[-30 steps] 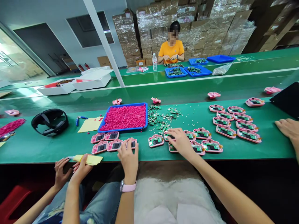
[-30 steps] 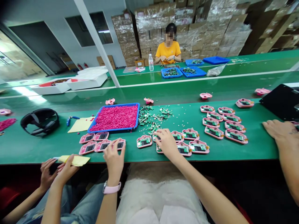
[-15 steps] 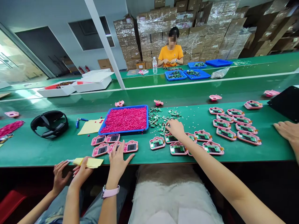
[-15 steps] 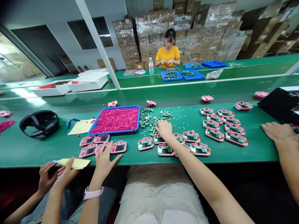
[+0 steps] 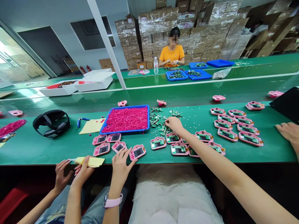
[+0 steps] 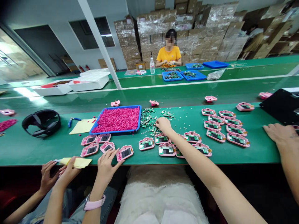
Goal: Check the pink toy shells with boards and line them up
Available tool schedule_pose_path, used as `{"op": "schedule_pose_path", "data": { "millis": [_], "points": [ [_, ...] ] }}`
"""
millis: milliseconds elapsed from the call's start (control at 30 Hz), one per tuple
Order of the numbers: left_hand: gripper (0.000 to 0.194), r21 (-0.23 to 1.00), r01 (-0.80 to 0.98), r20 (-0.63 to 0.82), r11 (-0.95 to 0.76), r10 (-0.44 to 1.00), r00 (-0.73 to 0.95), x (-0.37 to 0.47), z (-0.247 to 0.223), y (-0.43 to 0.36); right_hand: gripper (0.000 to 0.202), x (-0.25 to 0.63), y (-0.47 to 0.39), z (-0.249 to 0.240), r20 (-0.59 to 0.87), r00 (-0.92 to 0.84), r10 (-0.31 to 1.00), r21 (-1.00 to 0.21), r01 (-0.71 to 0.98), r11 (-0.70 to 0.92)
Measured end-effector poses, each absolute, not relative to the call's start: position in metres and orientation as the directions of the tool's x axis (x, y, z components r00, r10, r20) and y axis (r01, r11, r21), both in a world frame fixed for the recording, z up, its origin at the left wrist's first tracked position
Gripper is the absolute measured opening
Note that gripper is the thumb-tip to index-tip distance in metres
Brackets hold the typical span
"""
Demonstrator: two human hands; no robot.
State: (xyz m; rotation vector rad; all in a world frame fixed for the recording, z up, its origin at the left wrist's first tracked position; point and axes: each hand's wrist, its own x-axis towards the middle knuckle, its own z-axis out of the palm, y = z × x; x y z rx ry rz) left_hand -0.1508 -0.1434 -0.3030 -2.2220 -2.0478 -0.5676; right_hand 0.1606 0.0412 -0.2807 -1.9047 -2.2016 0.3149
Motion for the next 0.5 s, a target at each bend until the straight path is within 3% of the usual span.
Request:
{"op": "schedule_pose_path", "data": {
  "millis": [233,333,500],
  "points": [
    [0.049,0.2,0.95,0.356,-0.24,0.921,0.158,-0.145,-0.317,-0.167,0.027,0.17,0.038,-0.284,0.095,-0.141,0.986,-0.299,0.94,0.163],
    [0.049,0.236,0.932,0.366,-0.276,0.914,0.178,-0.129,-0.319,-0.171,0.032,0.179,0.032,-0.284,0.135,-0.271,0.953,-0.311,0.902,0.3],
    [0.046,0.34,0.902,0.382,-0.267,0.915,0.127,-0.1,-0.32,-0.172,0.02,0.185,0.031,-0.287,0.114,-0.539,0.835,-0.342,0.767,0.542]
  ]
}}
